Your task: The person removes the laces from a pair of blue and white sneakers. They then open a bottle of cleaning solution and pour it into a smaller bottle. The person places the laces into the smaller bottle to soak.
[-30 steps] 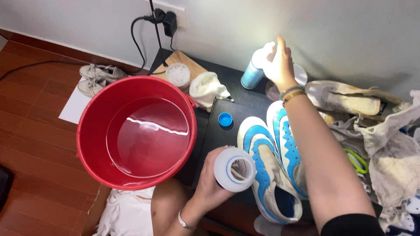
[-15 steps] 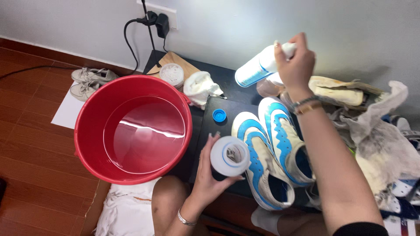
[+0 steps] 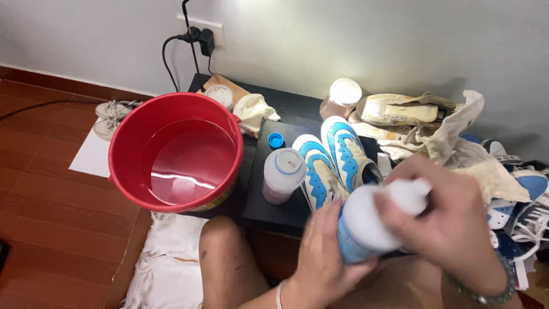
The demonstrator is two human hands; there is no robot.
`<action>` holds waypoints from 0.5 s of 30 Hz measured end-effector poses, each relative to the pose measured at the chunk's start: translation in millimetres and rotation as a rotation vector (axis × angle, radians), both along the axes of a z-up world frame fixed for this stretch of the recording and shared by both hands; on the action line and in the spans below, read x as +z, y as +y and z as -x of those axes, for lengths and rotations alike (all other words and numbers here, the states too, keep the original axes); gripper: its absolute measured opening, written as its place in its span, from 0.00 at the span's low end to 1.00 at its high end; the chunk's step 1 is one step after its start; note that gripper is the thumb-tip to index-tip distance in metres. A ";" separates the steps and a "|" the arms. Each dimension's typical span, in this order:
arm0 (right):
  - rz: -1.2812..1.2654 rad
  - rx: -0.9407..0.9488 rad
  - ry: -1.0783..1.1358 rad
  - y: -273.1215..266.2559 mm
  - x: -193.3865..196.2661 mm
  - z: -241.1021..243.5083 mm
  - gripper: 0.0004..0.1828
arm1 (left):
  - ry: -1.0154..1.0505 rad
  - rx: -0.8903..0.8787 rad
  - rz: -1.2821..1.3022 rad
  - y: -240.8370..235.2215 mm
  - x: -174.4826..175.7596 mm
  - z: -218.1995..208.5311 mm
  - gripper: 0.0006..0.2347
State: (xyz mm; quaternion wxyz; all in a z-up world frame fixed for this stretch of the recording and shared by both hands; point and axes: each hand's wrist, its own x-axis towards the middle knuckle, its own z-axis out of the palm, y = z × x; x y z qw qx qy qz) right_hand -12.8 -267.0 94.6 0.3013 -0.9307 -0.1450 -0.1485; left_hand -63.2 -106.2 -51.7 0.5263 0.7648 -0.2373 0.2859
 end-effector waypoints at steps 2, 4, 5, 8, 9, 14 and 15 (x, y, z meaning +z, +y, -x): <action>0.016 0.149 0.085 -2.2 1.3 1.2 0.15 | 0.077 -0.088 0.013 5.1 0.7 5.6 0.46; 0.010 0.280 0.172 -9.6 -1.4 -1.8 0.15 | 0.232 -0.291 0.018 28.2 -3.8 6.0 0.45; -0.001 0.362 0.176 -9.6 -7.5 -2.9 0.15 | 0.315 -0.392 0.021 43.1 -6.2 6.6 0.44; -0.042 0.682 0.269 -11.5 -15.7 -15.2 0.16 | 0.616 -0.955 0.225 74.0 -11.9 -0.3 0.44; -0.059 0.836 0.364 -13.9 -13.4 -21.7 0.17 | 0.647 -0.970 0.215 80.2 -13.2 -0.2 0.43; 0.095 0.924 0.477 -8.2 -10.7 -34.3 0.18 | 0.733 -0.805 0.166 97.6 -25.1 0.4 0.44; 0.126 0.866 0.438 -1.4 -14.7 -33.6 0.19 | 0.730 -0.771 0.160 96.8 -28.6 -0.6 0.44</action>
